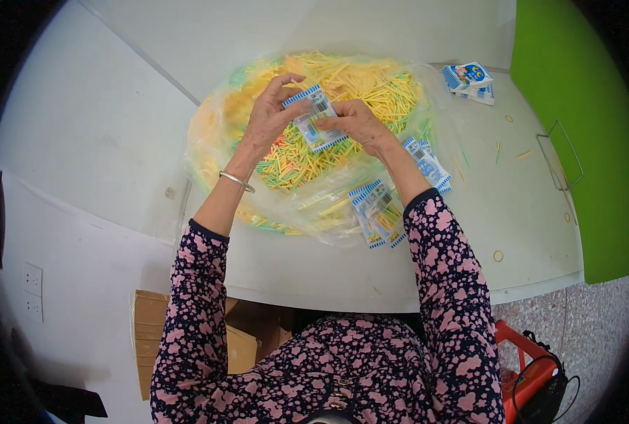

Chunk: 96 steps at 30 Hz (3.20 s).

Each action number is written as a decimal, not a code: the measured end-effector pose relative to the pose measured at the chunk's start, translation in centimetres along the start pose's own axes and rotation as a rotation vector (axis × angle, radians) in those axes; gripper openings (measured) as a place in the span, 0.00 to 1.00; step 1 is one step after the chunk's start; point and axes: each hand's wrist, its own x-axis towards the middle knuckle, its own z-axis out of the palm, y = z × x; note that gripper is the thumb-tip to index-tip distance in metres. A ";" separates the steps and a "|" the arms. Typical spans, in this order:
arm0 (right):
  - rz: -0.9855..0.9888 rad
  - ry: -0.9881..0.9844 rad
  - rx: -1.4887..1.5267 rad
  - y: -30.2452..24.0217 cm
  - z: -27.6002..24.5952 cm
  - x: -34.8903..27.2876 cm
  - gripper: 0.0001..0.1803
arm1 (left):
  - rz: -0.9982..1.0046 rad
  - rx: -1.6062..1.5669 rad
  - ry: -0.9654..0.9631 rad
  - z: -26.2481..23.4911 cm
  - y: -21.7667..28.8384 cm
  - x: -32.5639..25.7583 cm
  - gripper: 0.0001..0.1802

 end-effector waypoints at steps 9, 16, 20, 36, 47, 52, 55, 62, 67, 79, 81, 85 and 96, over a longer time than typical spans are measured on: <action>0.056 0.013 -0.038 -1.4 -0.8 -2.3 0.15 | 0.014 -0.036 -0.042 1.0 0.6 -0.6 0.17; 0.040 -0.009 -0.024 -1.4 -1.1 -3.1 0.13 | 0.013 -0.028 0.041 1.2 1.7 -0.6 0.17; 0.036 0.007 -0.016 -2.3 -0.9 -3.7 0.14 | -0.057 -0.094 -0.103 1.9 1.8 -1.4 0.19; 0.088 -0.041 -0.149 -2.7 -2.4 -7.3 0.13 | -0.150 -0.273 -0.048 3.6 3.2 -3.0 0.12; 0.124 -0.164 -0.185 -3.1 -1.9 -8.2 0.12 | -0.046 -0.056 -0.197 3.7 3.7 -2.7 0.12; 0.103 -0.123 -0.185 -2.5 -2.4 -8.6 0.12 | 0.110 0.153 -0.119 5.2 3.5 -3.5 0.15; 0.196 -0.163 -0.386 -2.8 -2.8 -8.8 0.12 | 0.195 0.461 -0.267 6.4 4.0 -4.6 0.15; -0.079 0.240 -0.451 -3.4 -7.3 -12.1 0.14 | 0.075 0.180 -0.206 8.7 1.4 -7.6 0.15; 0.103 0.474 -1.163 2.9 -8.9 -13.6 0.22 | 0.049 0.354 -0.265 11.4 -0.9 -9.7 0.15; -0.308 0.633 -0.996 1.4 -9.0 -13.7 0.10 | 0.334 0.589 -0.060 11.1 -1.2 -6.7 0.20; -0.174 0.584 -0.768 -0.9 -7.7 -13.7 0.08 | 0.384 0.541 0.004 10.8 -1.1 -4.7 0.20; -0.061 0.359 -0.528 -2.7 -6.2 -13.3 0.08 | 0.314 0.351 -0.027 10.8 0.0 -1.8 0.17; -0.178 0.514 -0.655 -1.1 -7.3 -13.1 0.11 | 0.052 0.325 -0.154 11.3 -2.1 -2.4 0.17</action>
